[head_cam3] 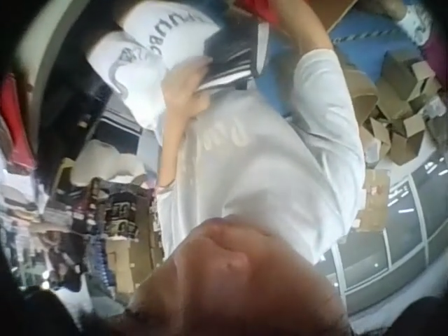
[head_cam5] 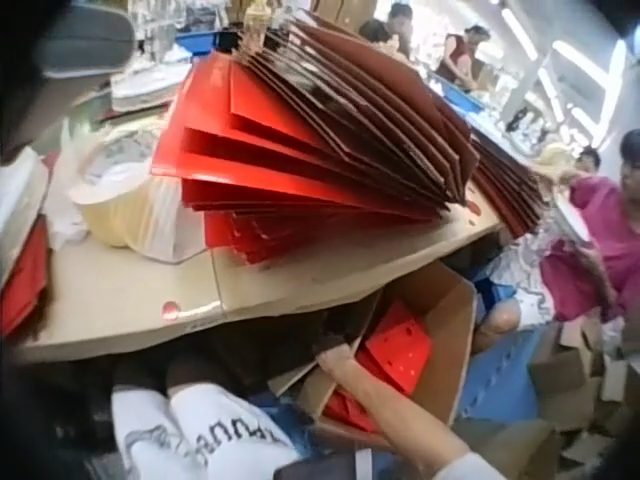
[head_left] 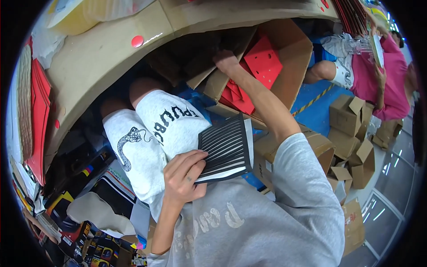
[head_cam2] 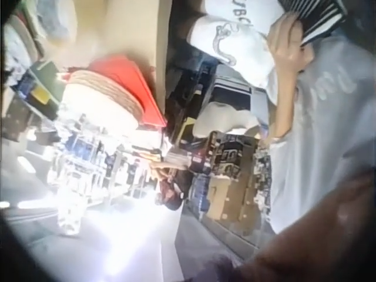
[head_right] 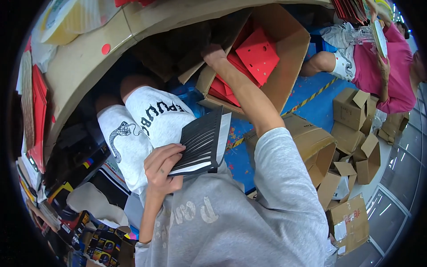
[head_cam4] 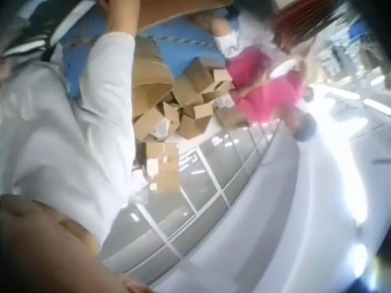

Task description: Assembling air filters by attaching red plastic frames to filter elements and packing them into a box.

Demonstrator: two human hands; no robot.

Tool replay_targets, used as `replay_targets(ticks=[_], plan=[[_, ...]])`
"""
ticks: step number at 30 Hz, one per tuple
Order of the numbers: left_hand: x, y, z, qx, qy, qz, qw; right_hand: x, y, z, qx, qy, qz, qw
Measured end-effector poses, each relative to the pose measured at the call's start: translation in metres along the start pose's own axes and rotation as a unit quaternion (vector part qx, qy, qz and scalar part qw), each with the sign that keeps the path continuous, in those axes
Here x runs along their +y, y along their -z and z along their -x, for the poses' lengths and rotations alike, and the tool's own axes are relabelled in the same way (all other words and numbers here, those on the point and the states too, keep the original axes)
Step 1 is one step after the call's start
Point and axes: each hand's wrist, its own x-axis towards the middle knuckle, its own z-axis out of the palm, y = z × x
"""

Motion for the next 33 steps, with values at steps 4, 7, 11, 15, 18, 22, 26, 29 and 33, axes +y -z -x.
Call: replay_targets(ticks=[4,7,11,15,18,22,26,29,33], plan=[[-0.011,0.019,0.015,-0.009,-0.010,0.002,1.000,-0.027,0.002,-0.001,-0.043,0.002,0.091,0.995],[-0.011,0.037,0.023,0.011,0.002,0.005,1.000,-0.036,0.003,0.001,-0.049,-0.010,0.084,0.995],[-0.010,0.045,0.035,0.036,0.009,-0.007,0.999,-0.040,0.003,-0.001,-0.038,0.008,0.112,0.993],[-0.005,0.040,0.046,0.057,0.024,-0.004,0.998,-0.053,0.013,0.002,-0.056,-0.010,0.125,0.991],[-0.001,0.035,0.053,0.075,0.030,0.004,0.997,-0.066,0.019,-0.002,-0.086,-0.016,0.126,0.988],[0.003,0.035,0.061,0.087,0.030,0.010,0.996,-0.083,0.022,0.001,-0.116,-0.016,0.147,0.982],[0.001,0.033,0.068,0.097,0.014,0.001,0.995,-0.091,0.038,0.001,-0.151,-0.016,0.118,0.981],[-0.003,0.032,0.076,0.087,0.005,0.002,0.996,-0.085,0.040,0.002,-0.154,-0.003,0.145,0.977],[-0.004,0.031,0.083,0.100,0.003,-0.003,0.995,-0.065,0.045,-0.006,-0.131,0.024,0.124,0.983]])
